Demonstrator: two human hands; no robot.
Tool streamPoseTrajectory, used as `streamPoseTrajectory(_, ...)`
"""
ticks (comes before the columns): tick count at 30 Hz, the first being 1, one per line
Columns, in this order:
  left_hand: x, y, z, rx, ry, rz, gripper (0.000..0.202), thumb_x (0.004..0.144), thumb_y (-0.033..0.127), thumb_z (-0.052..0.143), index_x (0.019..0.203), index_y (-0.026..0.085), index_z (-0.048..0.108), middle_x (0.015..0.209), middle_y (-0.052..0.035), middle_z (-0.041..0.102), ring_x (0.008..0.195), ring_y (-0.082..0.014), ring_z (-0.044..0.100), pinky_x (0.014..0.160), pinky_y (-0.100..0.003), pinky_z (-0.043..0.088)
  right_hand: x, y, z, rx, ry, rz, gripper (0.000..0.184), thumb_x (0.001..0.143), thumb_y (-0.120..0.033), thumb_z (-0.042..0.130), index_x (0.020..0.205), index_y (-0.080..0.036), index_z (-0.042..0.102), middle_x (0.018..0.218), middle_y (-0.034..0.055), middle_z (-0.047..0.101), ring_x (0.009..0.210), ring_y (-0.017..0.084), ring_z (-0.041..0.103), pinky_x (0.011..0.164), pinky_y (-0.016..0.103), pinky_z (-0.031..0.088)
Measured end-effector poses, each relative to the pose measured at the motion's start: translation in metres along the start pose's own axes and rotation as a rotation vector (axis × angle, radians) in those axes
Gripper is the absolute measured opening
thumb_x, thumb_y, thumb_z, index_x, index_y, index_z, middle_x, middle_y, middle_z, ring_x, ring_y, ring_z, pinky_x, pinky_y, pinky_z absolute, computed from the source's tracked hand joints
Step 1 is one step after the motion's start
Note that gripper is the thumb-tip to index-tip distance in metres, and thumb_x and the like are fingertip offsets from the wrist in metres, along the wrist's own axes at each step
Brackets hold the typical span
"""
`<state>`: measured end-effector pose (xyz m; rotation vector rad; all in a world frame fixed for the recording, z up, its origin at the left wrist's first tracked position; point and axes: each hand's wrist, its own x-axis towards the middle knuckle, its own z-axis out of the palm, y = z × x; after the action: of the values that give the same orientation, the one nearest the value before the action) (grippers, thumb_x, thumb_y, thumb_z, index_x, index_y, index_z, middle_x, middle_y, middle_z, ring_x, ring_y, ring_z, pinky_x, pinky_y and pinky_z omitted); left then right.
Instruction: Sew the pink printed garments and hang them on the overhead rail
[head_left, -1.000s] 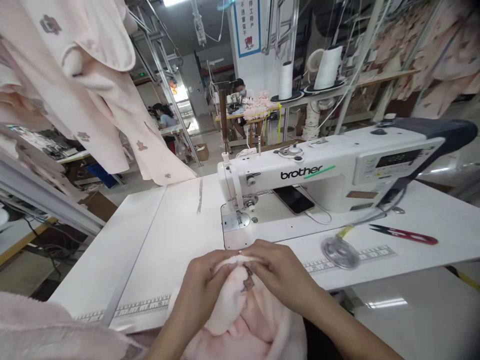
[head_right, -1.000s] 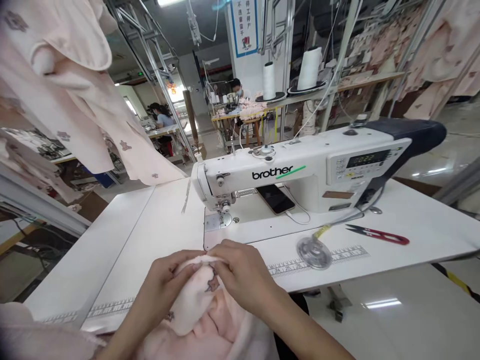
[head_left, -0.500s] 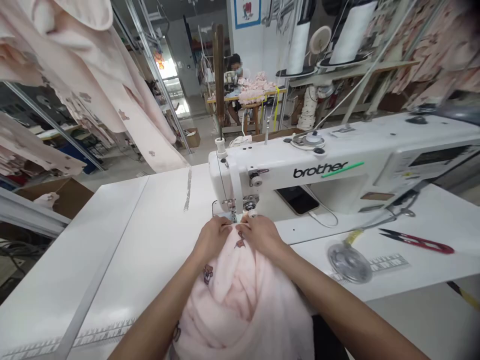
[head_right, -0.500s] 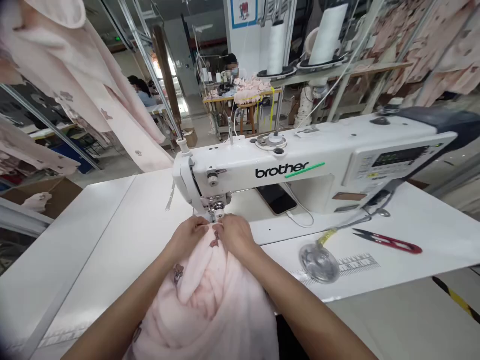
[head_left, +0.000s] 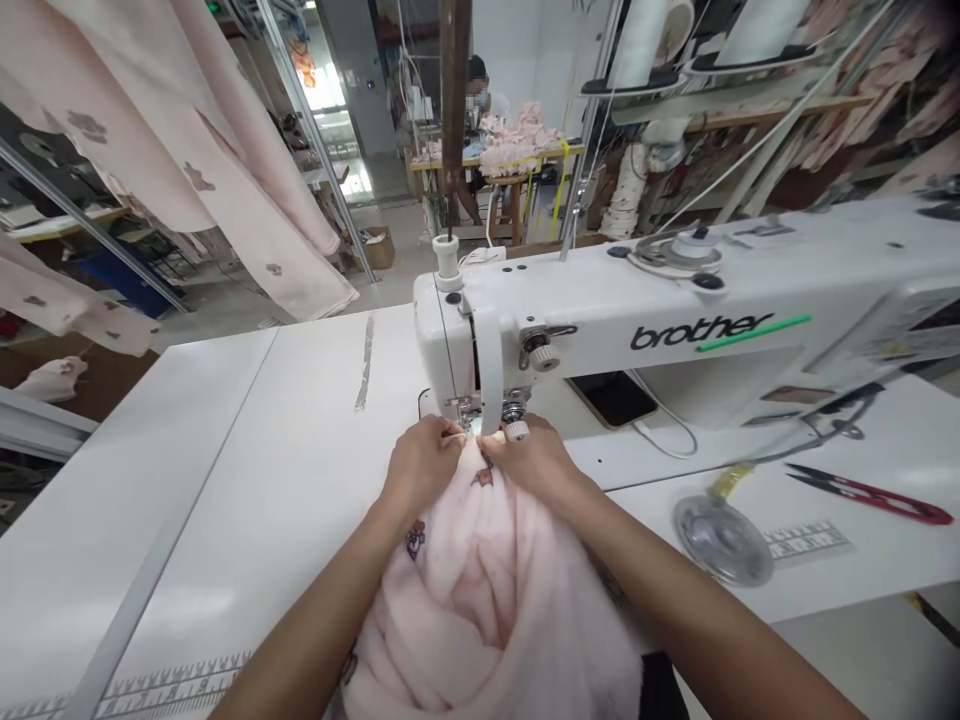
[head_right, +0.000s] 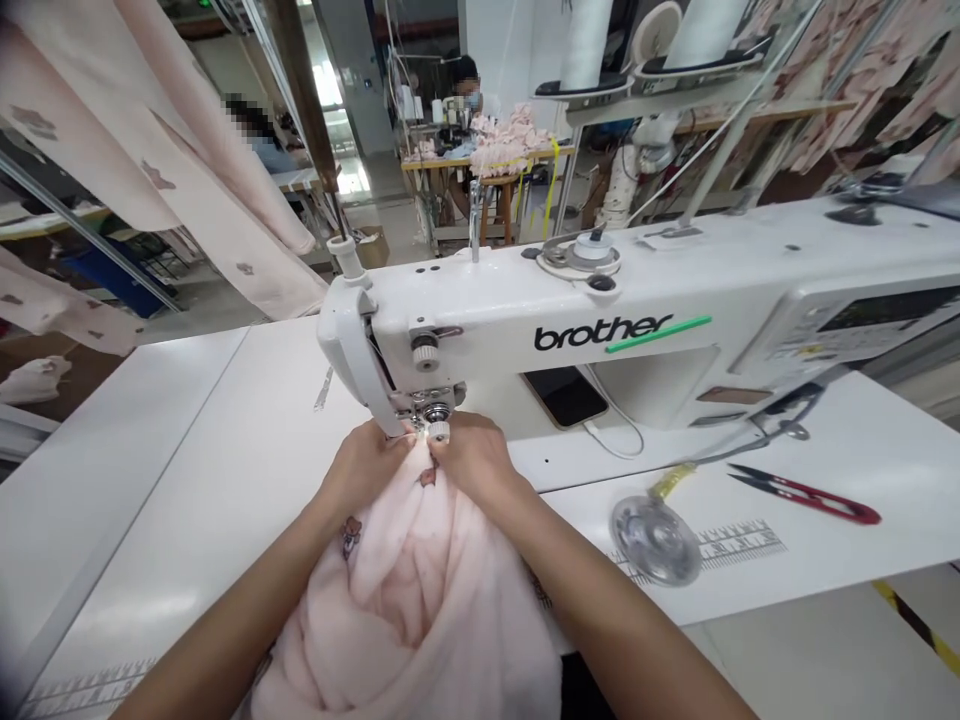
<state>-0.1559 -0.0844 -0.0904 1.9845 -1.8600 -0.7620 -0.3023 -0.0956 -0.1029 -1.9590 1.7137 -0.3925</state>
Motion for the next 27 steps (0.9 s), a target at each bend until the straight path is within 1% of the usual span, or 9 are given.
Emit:
streamPoseTrajectory(6, 0.001, 0.001, 0.001, 0.031, 0.01, 0.033, 0.014, 0.081, 0.021, 0.045, 0.083, 0.02, 0.059, 0.089, -0.0021, 0.064, 0.083, -0.018, 0.058, 0.067, -0.026, 0.038, 0.0, -0.001, 0.002, -0.046, 0.033, -0.012, 0.019, 0.081, -0.025, 0.049, 0.076, -0.018, 0.065, 0.072, 0.0019, 0.065, 0.067, 0.015, 0.055, 0.056, 0.024, 0.031)
streamPoseTrajectory(12, 0.003, -0.003, 0.003, 0.083, 0.027, 0.073, 0.011, 0.083, 0.021, 0.046, 0.084, 0.019, 0.057, 0.09, -0.0037, 0.062, 0.08, -0.0191, 0.058, 0.068, -0.028, 0.038, 0.0, 0.0, 0.005, -0.074, 0.07, -0.009, 0.017, 0.081, -0.022, 0.048, 0.075, -0.018, 0.064, 0.07, 0.0011, 0.063, 0.062, 0.014, 0.052, 0.053, 0.025, 0.027)
streamPoseTrajectory(15, 0.004, -0.004, 0.003, 0.084, 0.029, 0.087, 0.01, 0.083, 0.02, 0.047, 0.085, 0.019, 0.056, 0.089, -0.0036, 0.062, 0.079, -0.0189, 0.057, 0.067, -0.028, 0.038, -0.001, 0.0, 0.005, -0.083, 0.073, -0.026, 0.016, 0.081, -0.019, 0.048, 0.072, -0.018, 0.062, 0.071, 0.0007, 0.063, 0.062, 0.013, 0.051, 0.053, 0.024, 0.027)
streamPoseTrajectory(18, 0.004, -0.005, 0.002, 0.073, 0.029, 0.102, 0.011, 0.083, 0.02, 0.046, 0.082, 0.018, 0.056, 0.089, -0.0036, 0.061, 0.079, -0.0184, 0.057, 0.067, -0.027, 0.038, -0.001, 0.001, 0.006, -0.09, 0.079, -0.045, 0.015, 0.081, -0.018, 0.049, 0.071, -0.017, 0.061, 0.073, 0.0009, 0.063, 0.063, 0.012, 0.052, 0.053, 0.024, 0.027)
streamPoseTrajectory(20, 0.005, -0.005, 0.002, 0.065, 0.029, 0.104, 0.012, 0.084, 0.021, 0.045, 0.081, 0.018, 0.057, 0.091, -0.004, 0.061, 0.08, -0.0186, 0.058, 0.067, -0.027, 0.038, -0.001, 0.002, 0.007, -0.098, 0.101, -0.043, 0.015, 0.081, -0.018, 0.05, 0.07, -0.017, 0.06, 0.072, 0.0009, 0.062, 0.063, 0.012, 0.052, 0.053, 0.024, 0.027)
streamPoseTrajectory(24, 0.006, -0.004, 0.002, 0.04, 0.034, 0.106, 0.015, 0.084, 0.02, 0.044, 0.088, 0.019, 0.059, 0.095, -0.0036, 0.062, 0.086, -0.0197, 0.059, 0.068, -0.027, 0.04, 0.0, 0.003, 0.01, -0.12, 0.148, -0.05, 0.016, 0.082, -0.018, 0.049, 0.069, -0.017, 0.059, 0.07, 0.0001, 0.061, 0.06, 0.012, 0.051, 0.052, 0.024, 0.028)
streamPoseTrajectory(27, 0.007, -0.004, 0.002, 0.025, 0.029, 0.112, 0.015, 0.083, 0.021, 0.045, 0.085, 0.019, 0.059, 0.092, -0.0035, 0.063, 0.085, -0.0199, 0.059, 0.067, -0.027, 0.04, 0.001, 0.005, 0.013, -0.135, 0.17, -0.079, 0.015, 0.082, -0.017, 0.049, 0.071, -0.018, 0.06, 0.07, -0.0006, 0.061, 0.06, 0.012, 0.051, 0.052, 0.023, 0.028)
